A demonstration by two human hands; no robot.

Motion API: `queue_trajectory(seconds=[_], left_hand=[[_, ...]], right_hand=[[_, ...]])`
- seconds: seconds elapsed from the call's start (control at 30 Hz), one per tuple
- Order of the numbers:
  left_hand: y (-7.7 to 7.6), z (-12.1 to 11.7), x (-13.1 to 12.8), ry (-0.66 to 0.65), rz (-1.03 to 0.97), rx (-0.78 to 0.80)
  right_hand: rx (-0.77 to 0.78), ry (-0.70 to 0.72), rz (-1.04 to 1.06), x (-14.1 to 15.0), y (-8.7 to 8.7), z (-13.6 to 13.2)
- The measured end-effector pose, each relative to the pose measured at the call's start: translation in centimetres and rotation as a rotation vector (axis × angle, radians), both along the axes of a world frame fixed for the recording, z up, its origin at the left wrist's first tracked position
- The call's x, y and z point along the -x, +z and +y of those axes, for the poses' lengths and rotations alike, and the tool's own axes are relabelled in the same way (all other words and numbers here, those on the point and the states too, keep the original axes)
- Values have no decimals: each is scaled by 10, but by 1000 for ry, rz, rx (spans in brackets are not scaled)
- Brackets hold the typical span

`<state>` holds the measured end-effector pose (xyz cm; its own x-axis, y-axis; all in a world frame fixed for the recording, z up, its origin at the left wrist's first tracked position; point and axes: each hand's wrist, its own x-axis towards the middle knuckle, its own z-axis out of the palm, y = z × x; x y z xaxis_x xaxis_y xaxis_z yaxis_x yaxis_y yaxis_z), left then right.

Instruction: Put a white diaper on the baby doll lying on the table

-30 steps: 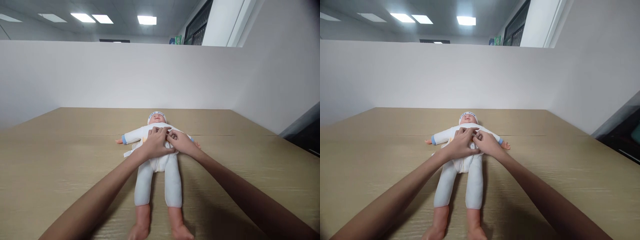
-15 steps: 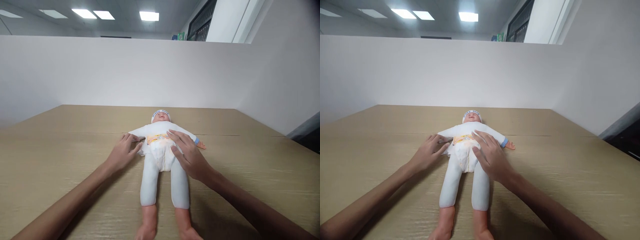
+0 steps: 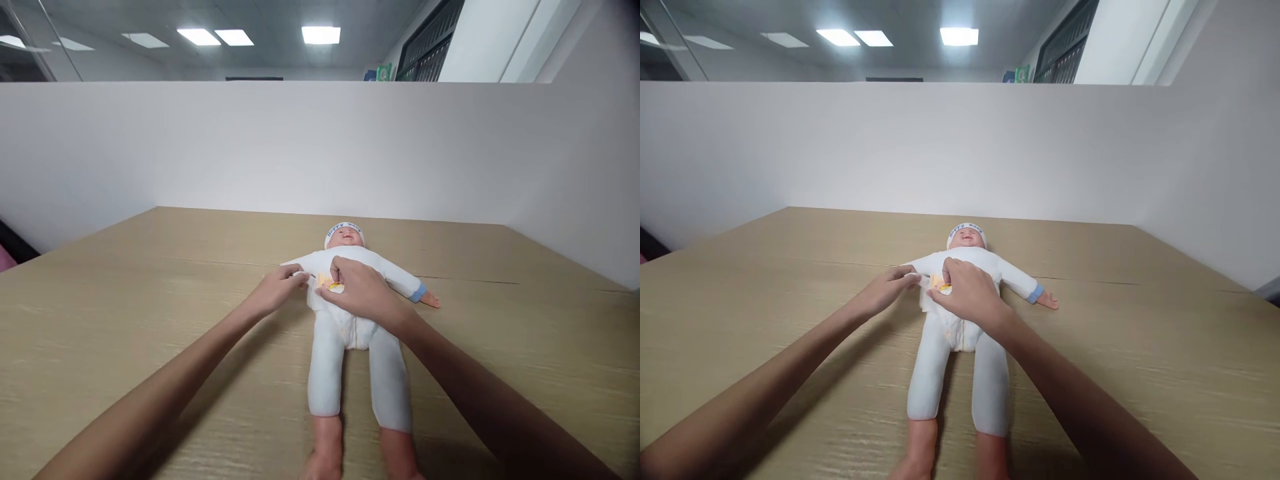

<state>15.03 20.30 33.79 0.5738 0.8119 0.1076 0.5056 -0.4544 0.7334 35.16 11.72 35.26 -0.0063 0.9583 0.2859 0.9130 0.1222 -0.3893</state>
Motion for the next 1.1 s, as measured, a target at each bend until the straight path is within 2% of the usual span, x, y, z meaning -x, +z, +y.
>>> queue_trajectory(seconds=[0.1, 0.2, 0.27, 0.37, 0.47, 0.57, 0.67, 0.73, 0.83, 0.93, 1.0, 1.1], left_hand=[[9, -10, -32, -126, -93, 18], [11, -12, -51, -248, -151, 13], [9, -9, -53, -295, -193, 35], [3, -6, -47, -345, -361, 127], [-7, -11, -41, -285, -509, 179], [-19, -19, -37, -216, -484, 34], [-26, -25, -29, -256, -344, -202], [-25, -28, -23, -261, -258, -297], [-15, -44, -16, -169, -189, -392], [-1, -76, -10, -133, -161, -461], [4, -101, -5, -238, -98, -442], [4, -128, 3, -457, 73, -385]], right_hand=[[1, 20, -11, 0, 0, -1], [27, 21, -8, -2, 0, -1], [24, 32, 3, -6, -1, 1], [0, 28, 14, -10, -6, 6], [-15, 17, 35, -12, -11, 10], [-28, 28, 79, -15, -12, 11], [-53, 36, 152, -22, -10, 12], [-82, 40, 208, -28, -8, 15], [-138, 49, 272, -35, -5, 13], [-248, 87, 316, -31, -2, -13], [-288, 164, 338, -25, -4, -47], [-142, 310, 375, -21, -16, -106]])
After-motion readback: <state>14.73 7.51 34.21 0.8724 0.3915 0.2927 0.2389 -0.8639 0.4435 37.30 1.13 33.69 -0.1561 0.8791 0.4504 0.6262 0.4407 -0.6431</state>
